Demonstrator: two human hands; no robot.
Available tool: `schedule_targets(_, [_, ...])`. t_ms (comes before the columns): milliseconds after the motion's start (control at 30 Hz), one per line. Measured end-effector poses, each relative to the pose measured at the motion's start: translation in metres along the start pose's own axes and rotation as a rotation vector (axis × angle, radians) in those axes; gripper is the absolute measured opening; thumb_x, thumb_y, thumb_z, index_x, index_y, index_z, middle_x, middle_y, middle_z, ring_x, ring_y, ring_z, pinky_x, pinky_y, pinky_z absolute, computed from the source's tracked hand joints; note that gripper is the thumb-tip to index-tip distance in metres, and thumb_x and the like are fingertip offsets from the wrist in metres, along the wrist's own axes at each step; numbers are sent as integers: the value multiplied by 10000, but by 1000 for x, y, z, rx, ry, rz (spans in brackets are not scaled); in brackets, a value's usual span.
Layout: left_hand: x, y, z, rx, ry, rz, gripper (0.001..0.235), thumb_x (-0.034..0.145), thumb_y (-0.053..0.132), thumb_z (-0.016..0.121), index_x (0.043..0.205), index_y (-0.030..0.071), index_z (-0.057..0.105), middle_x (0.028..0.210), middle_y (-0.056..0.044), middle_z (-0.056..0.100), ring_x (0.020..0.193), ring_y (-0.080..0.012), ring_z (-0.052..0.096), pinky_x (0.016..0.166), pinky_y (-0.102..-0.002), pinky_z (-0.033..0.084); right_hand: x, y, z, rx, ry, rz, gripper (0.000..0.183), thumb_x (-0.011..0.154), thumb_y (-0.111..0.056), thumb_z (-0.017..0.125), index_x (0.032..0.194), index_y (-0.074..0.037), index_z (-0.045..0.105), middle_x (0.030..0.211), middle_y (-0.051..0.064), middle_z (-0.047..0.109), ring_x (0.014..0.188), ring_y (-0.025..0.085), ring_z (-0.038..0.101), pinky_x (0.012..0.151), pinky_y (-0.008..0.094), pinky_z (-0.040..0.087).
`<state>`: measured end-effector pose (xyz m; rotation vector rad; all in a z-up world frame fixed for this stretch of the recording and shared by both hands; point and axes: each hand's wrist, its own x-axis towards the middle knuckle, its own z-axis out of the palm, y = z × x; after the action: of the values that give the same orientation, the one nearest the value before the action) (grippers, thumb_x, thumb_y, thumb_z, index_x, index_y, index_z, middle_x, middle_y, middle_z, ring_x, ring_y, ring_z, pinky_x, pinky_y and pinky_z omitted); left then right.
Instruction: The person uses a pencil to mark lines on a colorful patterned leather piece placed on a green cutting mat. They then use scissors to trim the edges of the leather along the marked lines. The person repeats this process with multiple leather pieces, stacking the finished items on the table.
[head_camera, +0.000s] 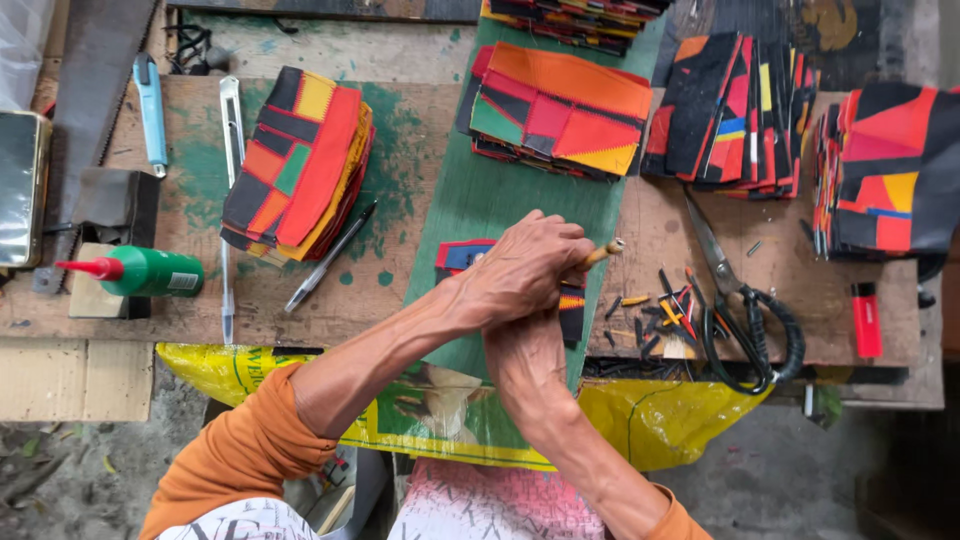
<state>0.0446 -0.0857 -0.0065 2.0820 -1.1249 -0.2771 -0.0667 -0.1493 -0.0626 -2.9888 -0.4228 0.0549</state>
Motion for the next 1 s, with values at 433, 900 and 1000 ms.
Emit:
schedule_targets(433, [-112, -1, -19, -559, 717, -664, 142, 1007, 102, 637, 1027, -37, 658, 900, -84, 742, 841, -133, 742, 778, -278, 614, -19, 89, -55, 443, 429, 134, 351, 918, -39, 743, 1263, -103, 755, 1138, 136, 601, 965, 305, 516, 878, 421, 445])
schedule_targets(900, [-109, -6, -15, -551, 685, -594, 74, 991, 32, 629, 1026, -28, 657, 873, -64, 727, 836, -108, 726, 779, -264, 615, -22, 93, -33, 476, 506, 163, 354, 952, -83, 756, 1305, -114, 748, 1114, 91, 591, 886, 214, 500, 933, 388, 388])
schedule_targets(1000, [-105, -2, -16, -418, 673, -548, 43, 987, 9, 638, 1013, -20, 657, 859, -80, 714, 809, -135, 718, 738, -282, 600, -22, 94, -32, 482, 505, 163, 353, 953, -83, 755, 1305, -113, 746, 1114, 91, 589, 890, 211, 501, 935, 393, 392])
